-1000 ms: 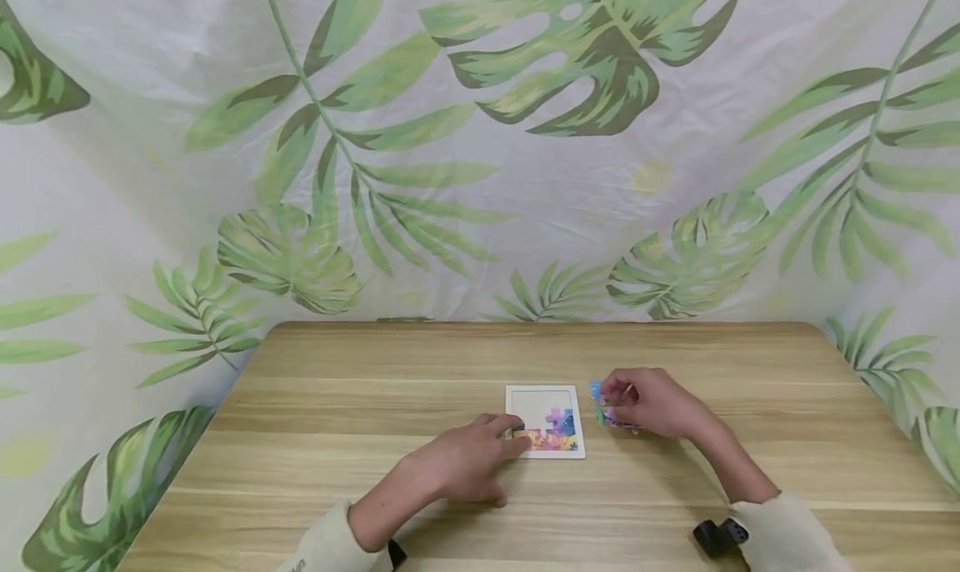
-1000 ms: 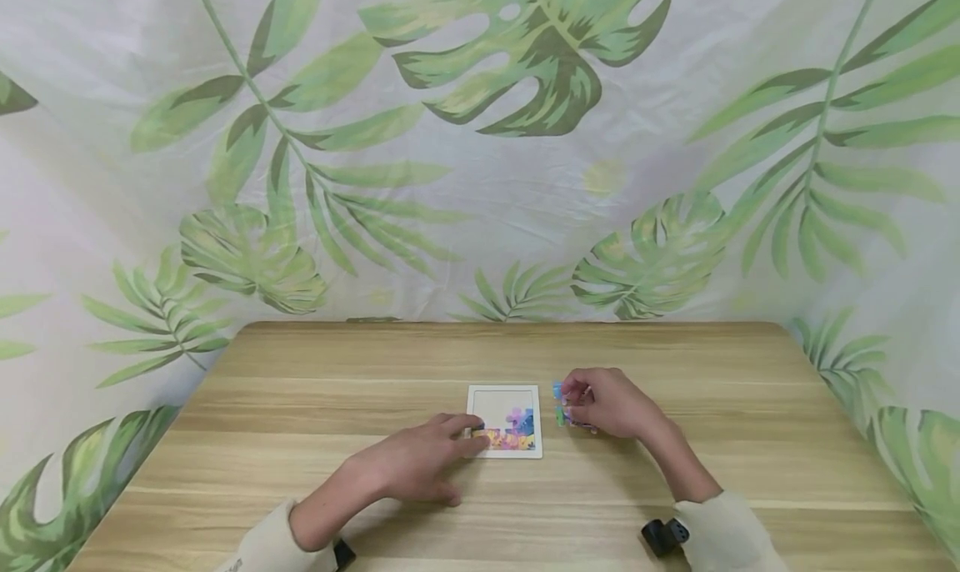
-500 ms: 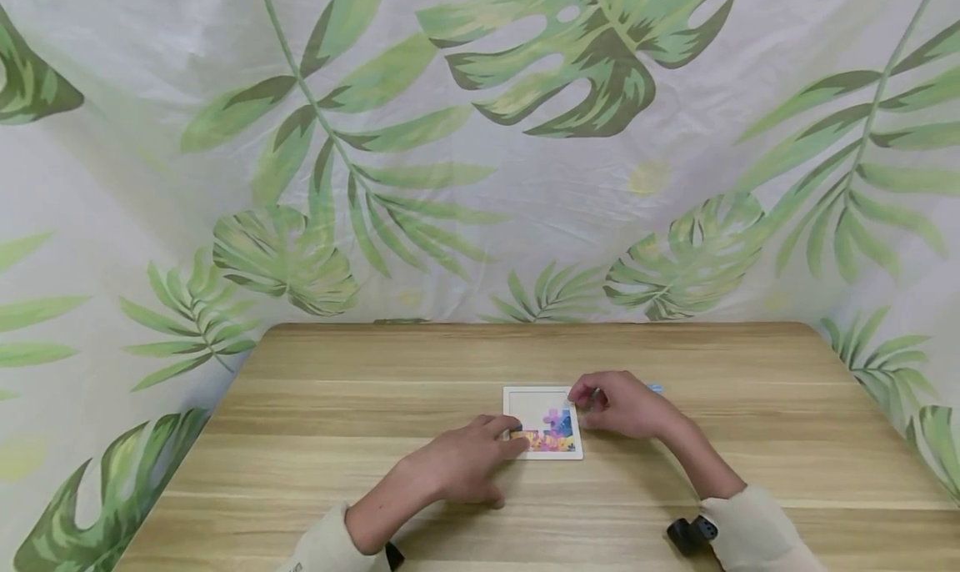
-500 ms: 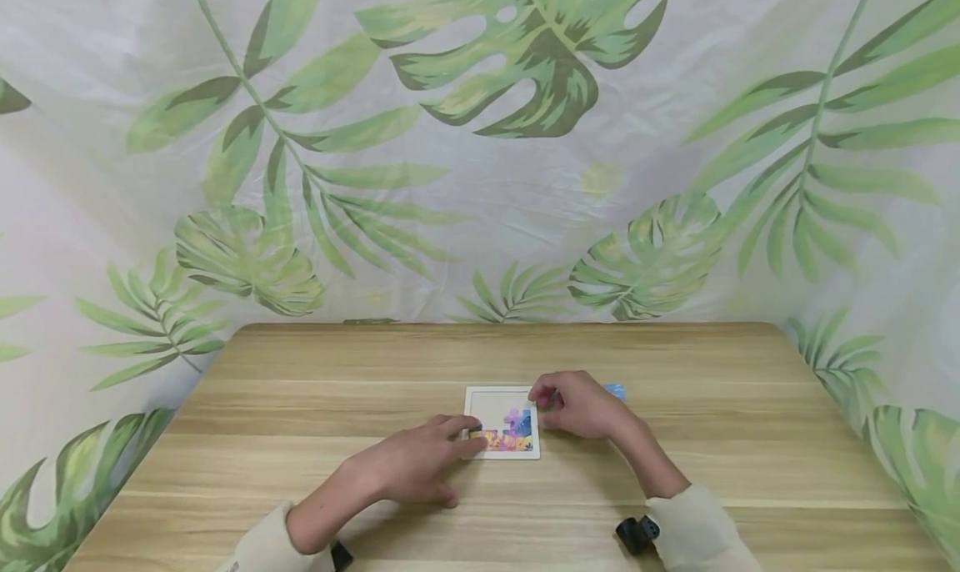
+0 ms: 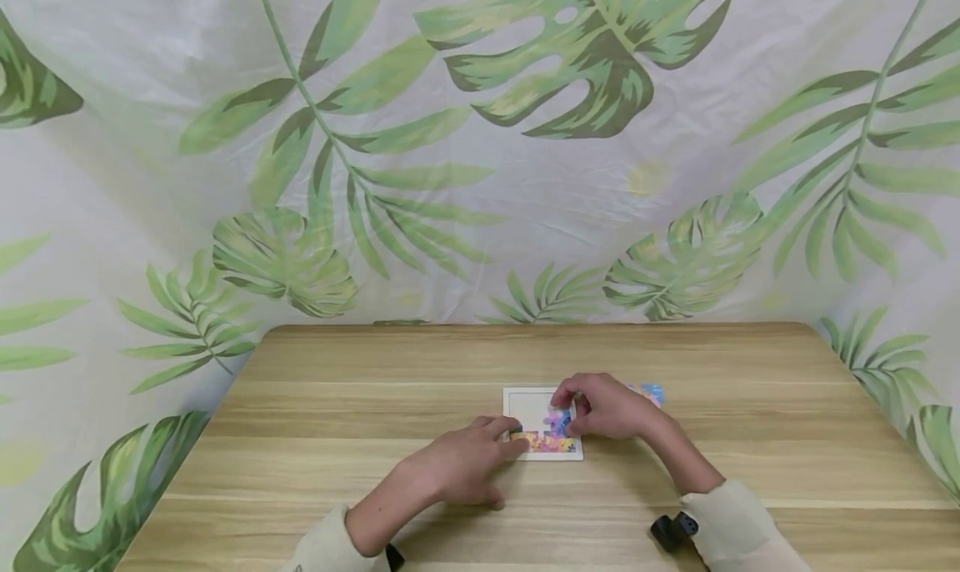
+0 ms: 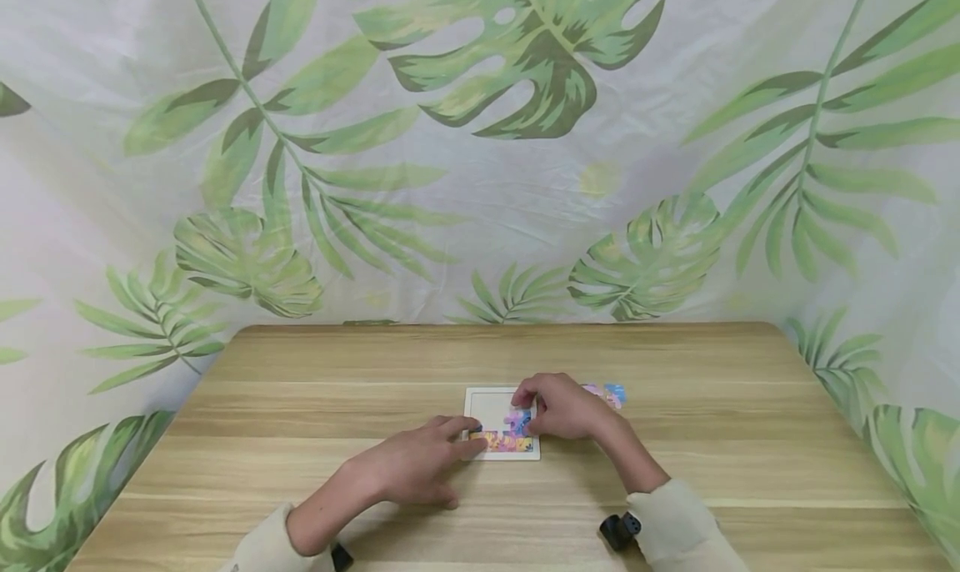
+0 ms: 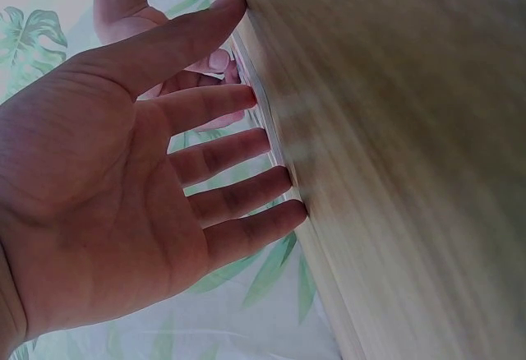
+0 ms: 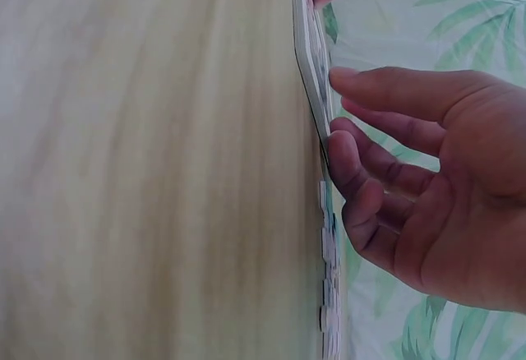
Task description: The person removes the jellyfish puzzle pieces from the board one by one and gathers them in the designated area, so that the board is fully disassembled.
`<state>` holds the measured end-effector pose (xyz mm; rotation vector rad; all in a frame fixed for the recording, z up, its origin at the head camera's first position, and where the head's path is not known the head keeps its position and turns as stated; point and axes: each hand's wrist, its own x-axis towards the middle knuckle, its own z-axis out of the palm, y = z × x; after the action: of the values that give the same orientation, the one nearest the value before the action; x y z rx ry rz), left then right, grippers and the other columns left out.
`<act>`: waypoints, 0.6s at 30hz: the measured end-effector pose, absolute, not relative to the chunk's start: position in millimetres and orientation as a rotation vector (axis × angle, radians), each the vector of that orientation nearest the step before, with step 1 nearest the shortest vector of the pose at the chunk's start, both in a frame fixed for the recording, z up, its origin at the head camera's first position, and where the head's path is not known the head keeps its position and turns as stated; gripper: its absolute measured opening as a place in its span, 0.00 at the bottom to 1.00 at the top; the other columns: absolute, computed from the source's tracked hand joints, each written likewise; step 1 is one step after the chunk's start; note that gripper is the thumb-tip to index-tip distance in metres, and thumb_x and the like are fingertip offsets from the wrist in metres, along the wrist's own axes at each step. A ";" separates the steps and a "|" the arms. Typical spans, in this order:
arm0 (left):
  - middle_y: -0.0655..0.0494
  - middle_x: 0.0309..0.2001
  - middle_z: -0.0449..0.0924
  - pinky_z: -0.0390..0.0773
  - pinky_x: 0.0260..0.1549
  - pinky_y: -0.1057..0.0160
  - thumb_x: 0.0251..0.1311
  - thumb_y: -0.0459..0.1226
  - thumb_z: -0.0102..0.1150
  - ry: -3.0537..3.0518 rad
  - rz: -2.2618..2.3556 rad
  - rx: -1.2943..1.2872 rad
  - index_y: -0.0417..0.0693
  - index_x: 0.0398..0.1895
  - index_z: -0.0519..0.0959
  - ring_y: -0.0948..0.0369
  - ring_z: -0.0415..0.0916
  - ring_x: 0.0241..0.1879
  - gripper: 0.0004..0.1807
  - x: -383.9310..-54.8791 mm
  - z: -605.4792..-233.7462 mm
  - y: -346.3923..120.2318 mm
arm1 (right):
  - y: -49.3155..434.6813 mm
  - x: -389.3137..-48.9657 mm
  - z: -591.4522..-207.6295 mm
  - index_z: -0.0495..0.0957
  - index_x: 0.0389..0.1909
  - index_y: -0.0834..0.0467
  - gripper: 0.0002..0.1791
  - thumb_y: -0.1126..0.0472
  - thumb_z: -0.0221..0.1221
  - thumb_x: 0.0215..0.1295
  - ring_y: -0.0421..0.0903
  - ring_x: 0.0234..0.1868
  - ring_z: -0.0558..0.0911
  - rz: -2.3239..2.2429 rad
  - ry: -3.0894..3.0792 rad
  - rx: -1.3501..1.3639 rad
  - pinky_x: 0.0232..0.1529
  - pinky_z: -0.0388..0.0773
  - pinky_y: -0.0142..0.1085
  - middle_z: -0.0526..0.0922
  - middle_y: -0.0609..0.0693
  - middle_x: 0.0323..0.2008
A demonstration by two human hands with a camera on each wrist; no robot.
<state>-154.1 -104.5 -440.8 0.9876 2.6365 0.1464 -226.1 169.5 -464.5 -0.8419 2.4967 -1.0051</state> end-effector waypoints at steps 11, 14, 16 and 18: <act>0.53 0.80 0.66 0.87 0.59 0.51 0.59 0.50 0.80 2.639 0.139 0.992 0.63 0.76 0.75 0.49 0.68 0.78 0.41 -154.5 -441.7 -104.4 | 164.9 -223.7 -464.0 0.86 0.48 0.57 0.16 0.71 0.75 0.60 0.37 0.30 0.74 -0.940 2.541 -0.855 0.33 0.75 0.30 0.82 0.48 0.37; 0.54 0.80 0.66 0.87 0.58 0.51 0.59 0.50 0.80 2.637 0.135 0.997 0.63 0.77 0.74 0.49 0.67 0.78 0.41 -154.7 -442.0 -104.6 | 164.5 -223.1 -463.4 0.86 0.48 0.56 0.17 0.71 0.75 0.59 0.37 0.30 0.73 -0.927 2.552 -0.867 0.34 0.75 0.30 0.81 0.49 0.38; 0.54 0.81 0.66 0.87 0.58 0.51 0.59 0.50 0.80 2.636 0.135 0.996 0.63 0.77 0.74 0.49 0.67 0.78 0.41 -154.7 -441.9 -104.6 | 164.1 -222.7 -462.9 0.86 0.48 0.56 0.17 0.72 0.75 0.59 0.37 0.31 0.73 -0.920 2.558 -0.872 0.34 0.75 0.30 0.80 0.49 0.38; 0.54 0.81 0.66 0.87 0.58 0.50 0.59 0.50 0.80 2.636 0.135 0.997 0.63 0.77 0.74 0.50 0.67 0.78 0.41 -154.7 -441.9 -104.6 | 163.7 -222.5 -462.5 0.86 0.48 0.56 0.17 0.72 0.74 0.59 0.37 0.31 0.73 -0.919 2.560 -0.879 0.35 0.75 0.30 0.81 0.49 0.38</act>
<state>-154.7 -104.6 -441.9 0.9967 2.6363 0.1354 -222.5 163.7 -462.5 -0.8787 2.5597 -0.9188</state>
